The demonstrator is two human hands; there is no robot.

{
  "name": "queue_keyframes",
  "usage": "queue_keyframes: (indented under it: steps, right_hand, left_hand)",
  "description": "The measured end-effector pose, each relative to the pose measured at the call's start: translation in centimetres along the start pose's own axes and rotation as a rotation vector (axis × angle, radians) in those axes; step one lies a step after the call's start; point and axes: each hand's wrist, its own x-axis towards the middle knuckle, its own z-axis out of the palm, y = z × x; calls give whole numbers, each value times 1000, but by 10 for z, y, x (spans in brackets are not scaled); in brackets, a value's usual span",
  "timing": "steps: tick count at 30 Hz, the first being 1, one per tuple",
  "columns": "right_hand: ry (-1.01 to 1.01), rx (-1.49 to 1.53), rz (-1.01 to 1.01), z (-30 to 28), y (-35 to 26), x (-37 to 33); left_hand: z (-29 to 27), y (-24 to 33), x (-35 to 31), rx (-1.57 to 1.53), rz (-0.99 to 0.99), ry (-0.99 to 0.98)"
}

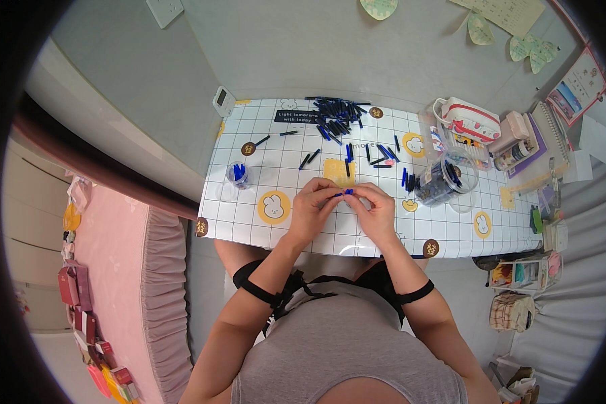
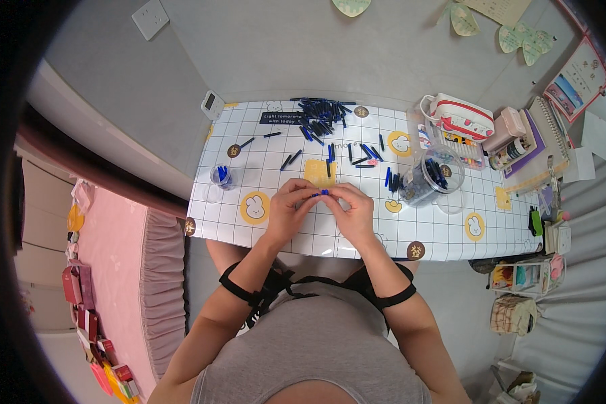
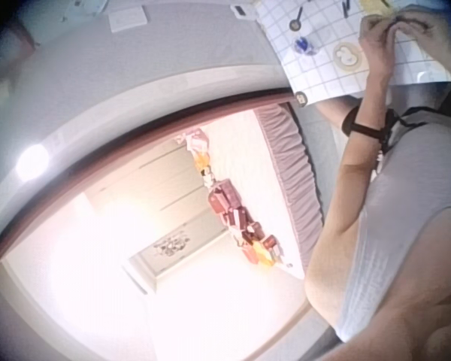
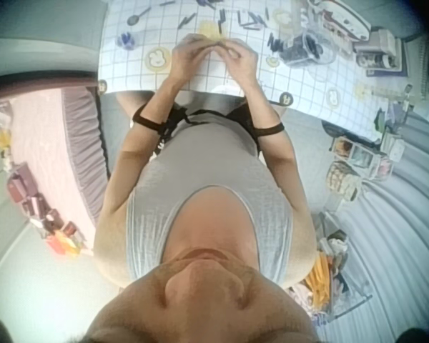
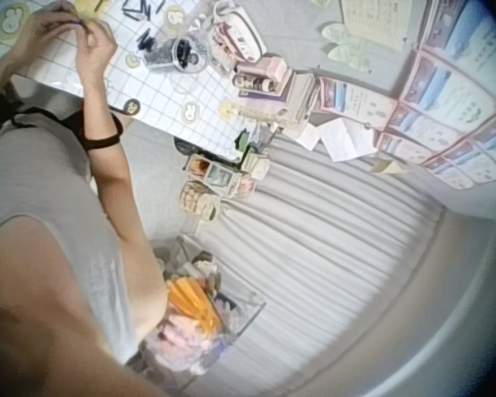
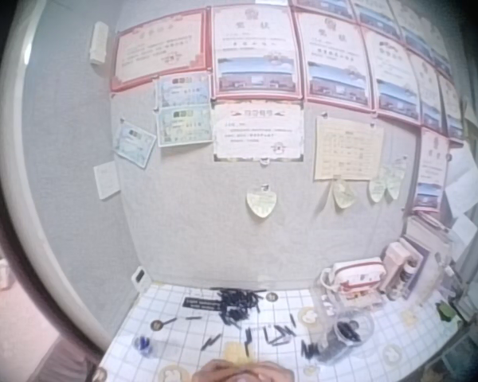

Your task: The person repeatedly picks up pen barrels and ink cartridges from a table, inserts the cartridges into the barrels, and places the assembled pens into a clear plastic cup. The person handles both black and blue pens throughout the clip.

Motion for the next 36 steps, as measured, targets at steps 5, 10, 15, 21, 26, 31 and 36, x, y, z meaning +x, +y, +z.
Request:
queue_keyframes:
  steps: [5, 10, 15, 21, 26, 31, 36]
  right_hand:
    - [22, -21, 7, 2, -2, -1]
    - [10, -79, 9, 6, 1, -1]
    - [1, -94, 24, 7, 0, -1]
    - [8, -115, -17, 8, 3, -1]
    - [1, -144, -10, 7, 3, -4]
    - [2, -197, -18, 8, 3, -4]
    - [12, -218, -32, 8, 4, -4]
  left_hand:
    - [0, -1, -1, 62, -11, 53]
    - [3, -4, -2, 41, -74, 81]
    - [6, -3, 0, 35, -81, 82]
    - [2, 4, -1, 34, -85, 59]
    - [3, 7, -2, 25, -85, 58]
    - [4, 7, -1, 44, -98, 36]
    - [6, 6, -2, 82, -33, 57]
